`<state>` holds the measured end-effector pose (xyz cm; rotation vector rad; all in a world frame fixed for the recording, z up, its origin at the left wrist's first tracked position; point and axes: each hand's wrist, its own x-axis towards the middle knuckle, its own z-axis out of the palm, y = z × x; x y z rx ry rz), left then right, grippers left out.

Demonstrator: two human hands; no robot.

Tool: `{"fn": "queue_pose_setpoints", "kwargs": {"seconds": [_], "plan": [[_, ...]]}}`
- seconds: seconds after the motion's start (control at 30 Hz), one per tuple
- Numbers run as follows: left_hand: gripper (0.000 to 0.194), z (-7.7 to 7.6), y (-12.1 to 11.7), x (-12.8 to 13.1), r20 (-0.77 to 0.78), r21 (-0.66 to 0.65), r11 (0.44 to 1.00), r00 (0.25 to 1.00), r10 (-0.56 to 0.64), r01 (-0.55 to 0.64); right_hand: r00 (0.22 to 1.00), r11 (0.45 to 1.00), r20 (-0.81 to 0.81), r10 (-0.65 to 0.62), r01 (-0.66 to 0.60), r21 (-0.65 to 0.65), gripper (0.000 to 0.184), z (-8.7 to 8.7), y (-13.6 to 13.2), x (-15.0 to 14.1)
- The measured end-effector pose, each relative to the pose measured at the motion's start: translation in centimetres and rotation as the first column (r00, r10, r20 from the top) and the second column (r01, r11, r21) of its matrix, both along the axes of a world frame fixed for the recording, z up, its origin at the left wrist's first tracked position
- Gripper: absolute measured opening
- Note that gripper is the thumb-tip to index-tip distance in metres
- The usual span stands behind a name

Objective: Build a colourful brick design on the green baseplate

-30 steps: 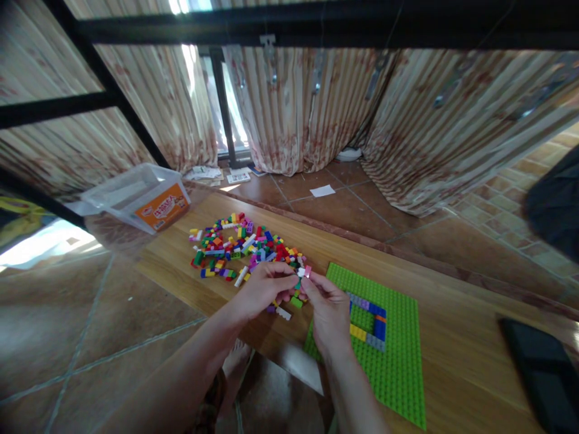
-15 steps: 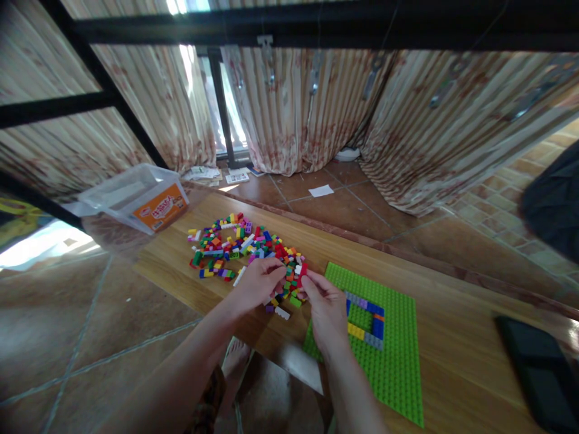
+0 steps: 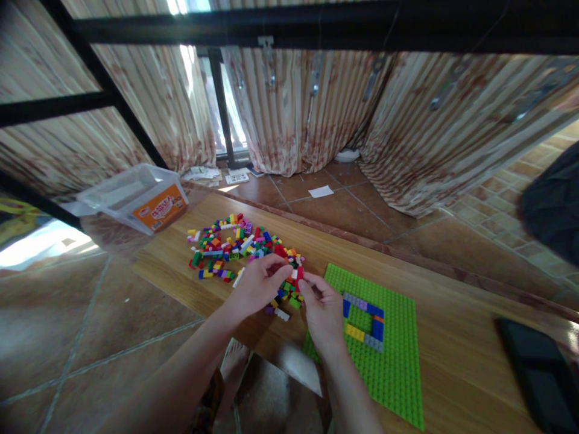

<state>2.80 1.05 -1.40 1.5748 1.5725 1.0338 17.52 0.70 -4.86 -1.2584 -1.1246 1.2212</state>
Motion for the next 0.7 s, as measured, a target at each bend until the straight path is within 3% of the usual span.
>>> {"fn": "queue_pose_setpoints", "kwargs": {"seconds": [0.1, 0.27, 0.5, 0.57, 0.7], "plan": [[0.024, 0.0, 0.0, 0.4, 0.096, 0.014, 0.995, 0.99, -0.103, 0.102, 1.0, 1.0, -0.001, 0.028, -0.028, 0.014, 0.029, 0.3, -0.2, -0.2], [0.023, 0.0, -0.1, 0.7, 0.101, -0.025, 0.996, 0.991, -0.087, 0.09, 0.997, 0.998, -0.043, 0.062, -0.061, 0.022, 0.027, 0.7, -0.3, -0.3], [0.025, -0.2, -0.1, 0.8, 0.319, -0.108, 0.981, 0.941, -0.117, 0.159, 0.96, 0.994, -0.275, 0.055, -0.08, -0.079, 0.025, 0.1, -0.3, 0.0], [0.025, -0.4, 0.1, 0.3, 0.268, -0.095, 0.989, 0.959, -0.088, 0.117, 0.958, 0.993, -0.286, 0.034, -0.064, -0.099, 0.024, 0.0, -0.2, 0.0], [0.021, -0.5, 0.6, -1.1, 0.013, -0.049, 0.998, 0.999, 0.051, -0.05, 0.966, 0.995, -0.257, -0.017, -0.009, -0.098, 0.026, -0.3, 0.0, 0.1]]}}
